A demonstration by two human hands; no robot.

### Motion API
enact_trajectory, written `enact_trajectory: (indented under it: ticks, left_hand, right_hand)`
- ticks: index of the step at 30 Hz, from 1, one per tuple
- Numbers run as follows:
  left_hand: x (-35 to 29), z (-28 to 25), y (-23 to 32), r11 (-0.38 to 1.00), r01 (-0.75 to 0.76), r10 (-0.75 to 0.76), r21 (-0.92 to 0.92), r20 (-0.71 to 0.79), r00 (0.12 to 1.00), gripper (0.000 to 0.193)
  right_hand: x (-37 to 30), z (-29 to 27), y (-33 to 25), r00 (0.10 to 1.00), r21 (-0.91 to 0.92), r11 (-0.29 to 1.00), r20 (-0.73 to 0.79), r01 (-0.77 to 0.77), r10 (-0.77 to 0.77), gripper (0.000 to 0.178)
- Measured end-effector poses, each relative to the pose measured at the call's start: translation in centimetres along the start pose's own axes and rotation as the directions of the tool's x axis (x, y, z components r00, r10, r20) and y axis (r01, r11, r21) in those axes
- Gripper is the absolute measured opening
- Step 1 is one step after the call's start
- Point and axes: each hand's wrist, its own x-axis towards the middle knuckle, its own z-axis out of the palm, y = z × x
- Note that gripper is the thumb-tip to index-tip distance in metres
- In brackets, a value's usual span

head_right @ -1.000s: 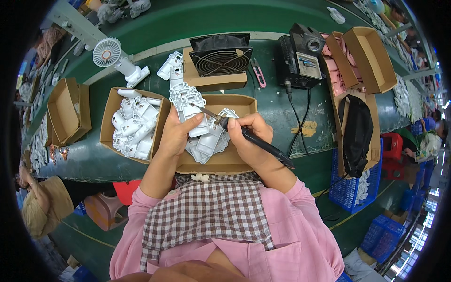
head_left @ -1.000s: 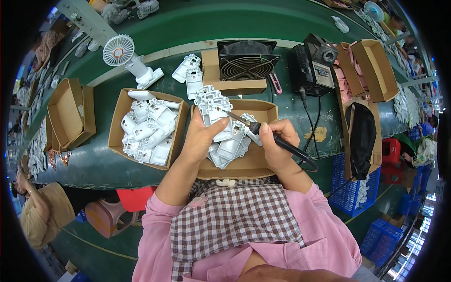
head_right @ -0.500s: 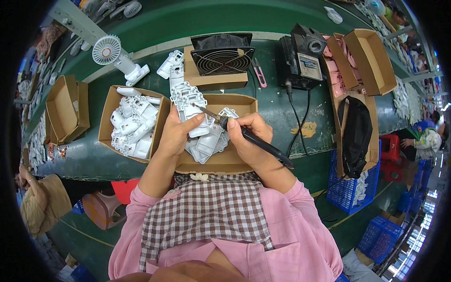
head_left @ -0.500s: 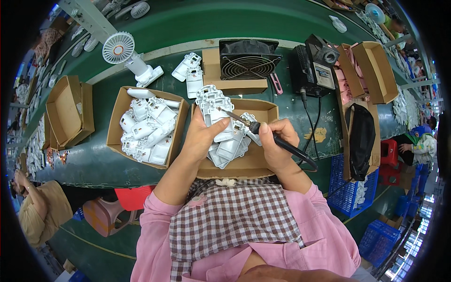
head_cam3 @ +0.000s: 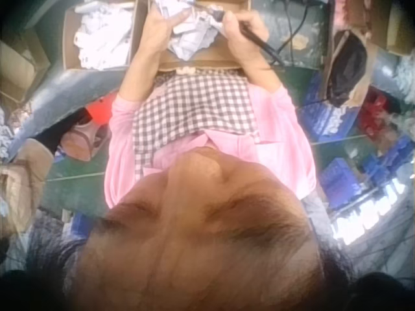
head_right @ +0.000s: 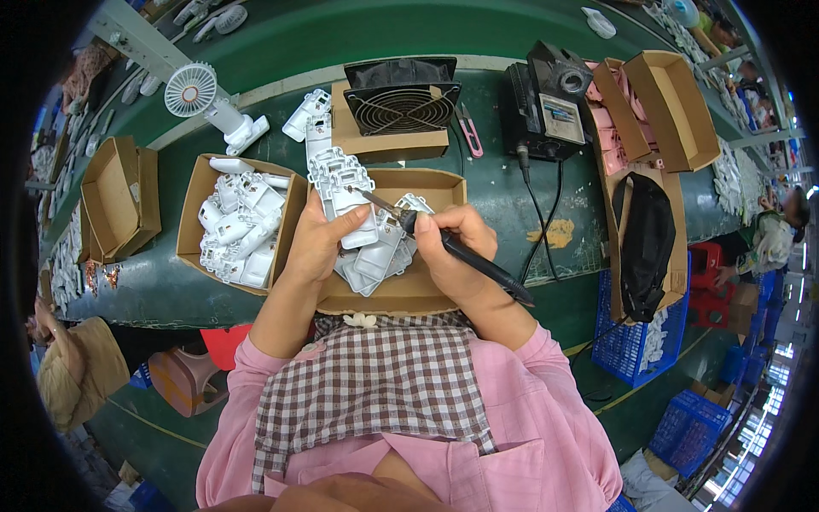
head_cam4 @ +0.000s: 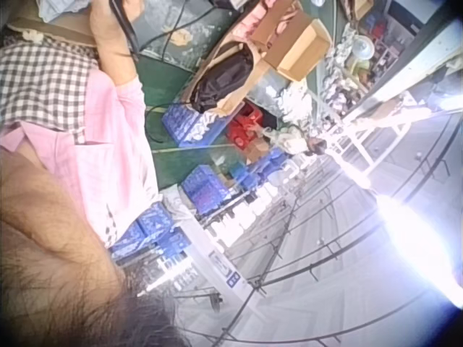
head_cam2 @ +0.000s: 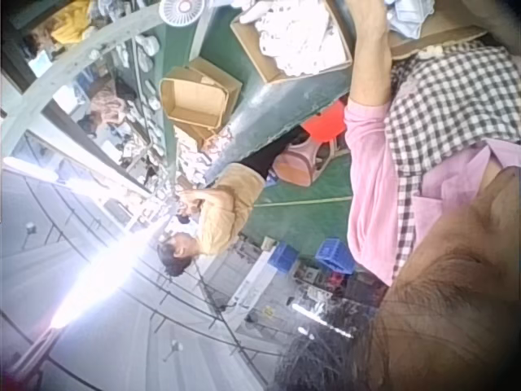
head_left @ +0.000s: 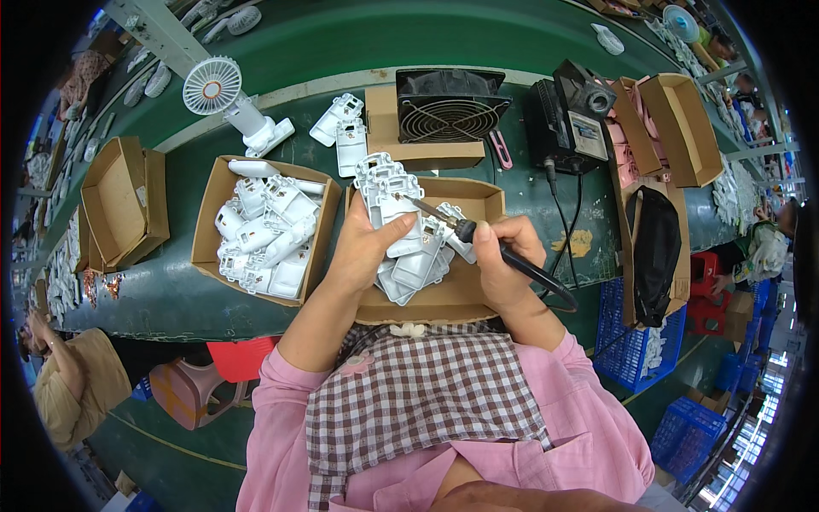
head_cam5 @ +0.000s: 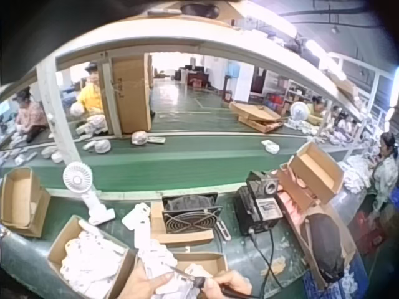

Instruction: The person solders components onto white plastic housings using a soldering iron, placing the finished pieces into a separate box. They then briefly handle a small fan and rearrange cardboard boxes before continuing to solder more plastic components.

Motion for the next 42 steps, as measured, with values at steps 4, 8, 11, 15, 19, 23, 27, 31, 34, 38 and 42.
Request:
enact_trajectory:
  ticks: [4, 8, 11, 15, 19, 23, 27, 31, 34, 38, 42]
  left_hand:
    - [0.1, -0.1, -0.1, 1.0, 0.018, -0.018, 0.011, 0.011, 1.0, 0.05]
    - [0.0, 0.1, 0.1, 1.0, 0.023, -0.023, 0.003, 0.023, 0.999, 0.052]
    - [-0.1, 0.2, 0.1, 0.999, 0.031, -0.031, 0.01, 0.024, 0.999, 0.053]
    - [-0.1, 0.2, 0.2, 0.999, 0.034, -0.035, 0.019, 0.034, 0.999, 0.054]
    - [-0.1, 0.3, 0.2, 0.999, 0.031, -0.032, 0.024, 0.026, 0.999, 0.055]
    - [-0.1, 0.3, 0.2, 0.999, 0.031, -0.032, 0.023, 0.024, 0.999, 0.054]
    - [-0.1, 0.4, 0.3, 0.999, 0.037, -0.037, 0.025, 0.013, 0.999, 0.054]
    - [-0.1, 0.3, 0.3, 0.999, 0.042, -0.042, 0.012, 0.035, 0.998, 0.055]
    - [-0.3, 0.6, 0.5, 0.997, 0.036, -0.037, 0.066, 0.026, 0.999, 0.057]
    - [-0.1, 0.6, 0.8, 0.991, 0.119, -0.115, -0.064, 0.065, 0.991, 0.049]
    - [0.1, 0.3, 0.6, 0.971, 0.126, -0.119, -0.201, 0.048, 0.992, 0.044]
  right_hand:
    - [-0.1, -0.1, 0.2, 0.998, 0.118, 0.992, -0.015, -0.052, 0.054, 0.017]
    - [0.0, -0.1, 0.0, 0.999, 0.05, 0.998, 0.04, -0.031, 0.029, 0.017]
    - [0.1, 0.1, -0.4, 0.999, 0.063, 0.997, 0.025, -0.036, 0.035, 0.017]
    - [0.1, 0.0, -0.2, 0.998, 0.056, 0.997, 0.045, -0.046, 0.044, 0.017]
    - [0.0, 0.0, 0.0, 0.998, 0.043, 0.998, 0.047, -0.04, 0.038, 0.017]
    - [0.1, 0.1, 0.0, 0.998, 0.042, 0.998, 0.046, -0.047, 0.045, 0.018]
    - [0.1, 0.1, -0.1, 0.998, 0.039, 0.998, 0.041, -0.047, 0.046, 0.017]
    - [-0.4, -0.3, 0.3, 0.999, 0.096, 0.995, 0.024, -0.04, 0.038, 0.017]
    - [-0.8, -0.5, 0.7, 0.999, 0.188, 0.982, -0.029, -0.015, 0.021, 0.016]
    - [-0.9, -0.6, 0.9, 0.998, 0.302, 0.952, -0.057, 0.039, -0.023, 0.014]
    - [-0.9, -0.5, 0.9, 0.996, 0.339, 0.938, -0.066, 0.071, -0.052, 0.014]
